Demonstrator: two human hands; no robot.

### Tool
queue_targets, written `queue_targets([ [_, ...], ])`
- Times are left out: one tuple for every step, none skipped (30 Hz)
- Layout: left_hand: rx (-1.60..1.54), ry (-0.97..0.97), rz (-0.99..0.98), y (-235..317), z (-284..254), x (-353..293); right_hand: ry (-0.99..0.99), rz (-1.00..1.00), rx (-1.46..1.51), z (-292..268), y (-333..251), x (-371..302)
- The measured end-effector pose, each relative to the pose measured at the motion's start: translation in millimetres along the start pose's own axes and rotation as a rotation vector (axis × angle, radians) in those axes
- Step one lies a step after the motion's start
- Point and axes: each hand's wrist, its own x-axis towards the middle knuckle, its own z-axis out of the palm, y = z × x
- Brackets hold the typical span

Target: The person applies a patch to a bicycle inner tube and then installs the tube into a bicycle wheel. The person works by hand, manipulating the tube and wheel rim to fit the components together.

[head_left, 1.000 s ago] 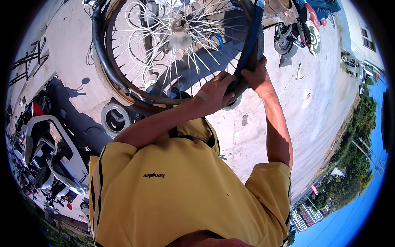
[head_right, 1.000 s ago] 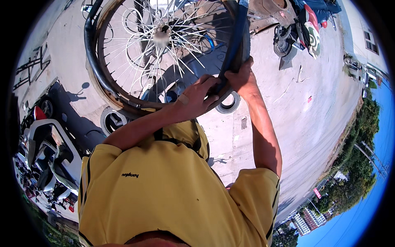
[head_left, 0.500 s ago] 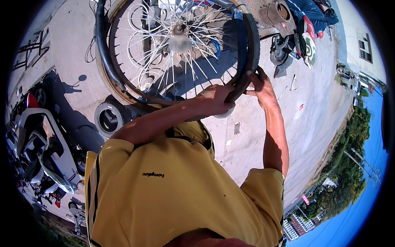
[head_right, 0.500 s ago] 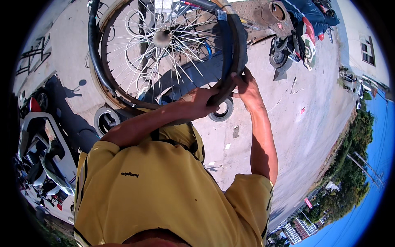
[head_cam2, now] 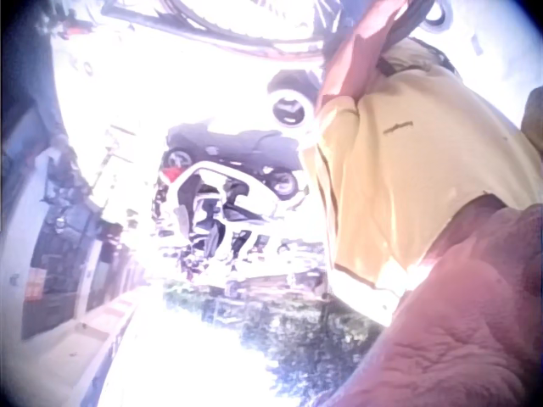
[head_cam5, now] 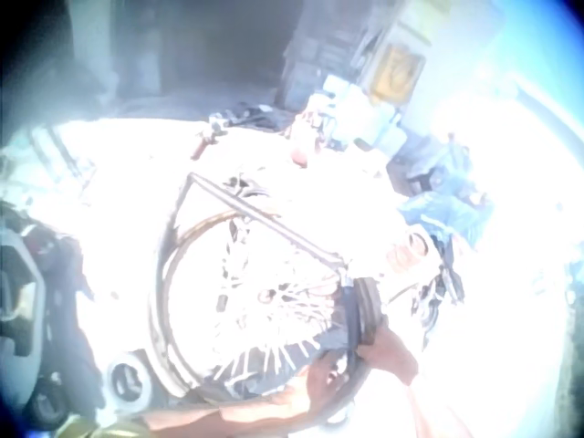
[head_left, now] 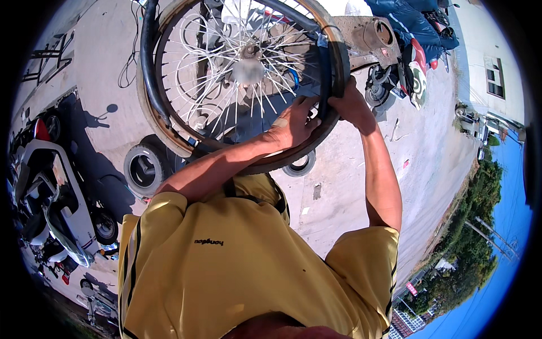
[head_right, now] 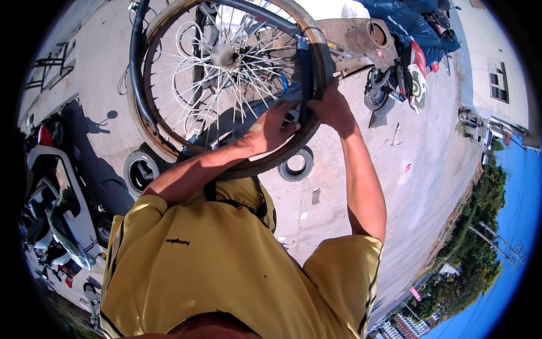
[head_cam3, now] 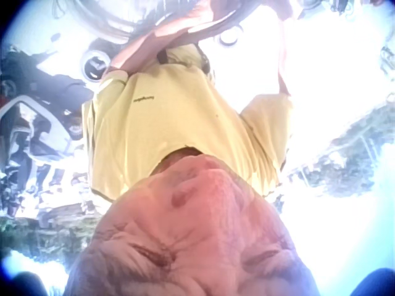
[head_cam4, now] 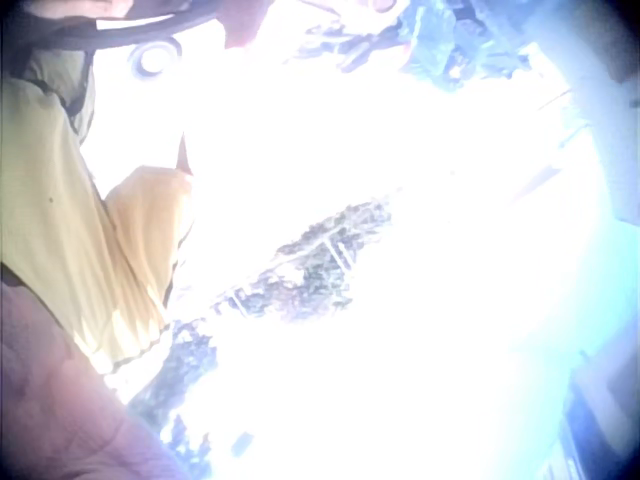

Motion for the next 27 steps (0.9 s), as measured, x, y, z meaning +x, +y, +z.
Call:
queue_targets([
  [-0.097,0.031,0.028,0,3,7,-0.054,0.012,0.133,-4,0,-6],
  [-0.094,0.032,0.033,1,6,11,-0.095,0.055,0.256,-7,1,-12],
  [-0.121,0.021,0.033,1,8,12,-0.119,0.013,0.354,-10,1,-19],
  [-0.147,0.008,0.033,1,10,14,-0.131,0.001,0.444,-12,2,-26],
  [-0.161,-0.02,0.005,1,11,13,-0.15,-0.014,0.538,-13,2,-32],
  [-0.165,-0.024,0.084,1,12,12,-0.143,-0.042,0.568,-16,3,-35],
  [-0.16,-0.043,0.133,1,13,11,-0.145,-0.072,0.601,-17,3,-38],
  [-0.151,-0.056,0.187,2,13,9,-0.163,-0.114,0.642,-17,4,-40],
  [-0.147,-0.126,0.136,3,14,8,-0.158,-0.089,0.654,-16,6,-42],
  [-0.138,-0.187,0.097,4,15,9,-0.165,-0.083,0.672,-16,7,-43],
  [-0.135,-0.242,0.08,6,17,9,-0.175,-0.097,0.697,-16,8,-42],
  [-0.142,-0.232,0.11,7,18,13,-0.139,-0.121,0.639,-14,9,-42],
  [-0.155,-0.219,0.162,8,17,18,-0.103,-0.164,0.59,-11,10,-40],
  [-0.147,-0.216,0.155,10,18,21,-0.072,-0.168,0.524,-10,10,-38],
  [-0.071,-0.217,0.154,11,19,23,-0.05,-0.18,0.446,-9,11,-37],
  [0.032,-0.222,0.096,12,19,26,-0.03,-0.162,0.352,-9,10,-34],
  [0.131,-0.218,0.055,12,18,28,-0.027,-0.176,0.317,-9,8,-30],
  [0.139,-0.184,0.028,11,16,26,-0.023,-0.189,0.282,-10,6,-26],
  [0.141,-0.144,0.021,11,15,22,-0.019,-0.202,0.247,-10,4,-21],
  [0.142,-0.116,0.005,10,12,21,-0.015,-0.264,0.246,-12,3,-17],
  [0.165,-0.08,0.072,9,10,19,-0.016,-0.264,0.222,-13,1,-12],
  [0.182,-0.059,0.128,9,10,17,0.018,-0.234,0.279,-14,0,-7],
  [0.194,-0.049,0.164,10,9,17,0.035,-0.219,0.296,-15,-2,-2],
  [0.217,-0.042,0.139,11,9,17,0.033,-0.213,0.277,-16,-2,2],
  [0.238,-0.041,0.095,12,9,18,0.031,-0.208,0.258,-16,-2,6],
  [0.258,-0.022,0.072,13,7,20,0.072,-0.168,0.143,-16,-3,9],
  [0.3,-0.042,0.121,15,5,22,0.112,-0.133,0.032,-17,-3,11],
])
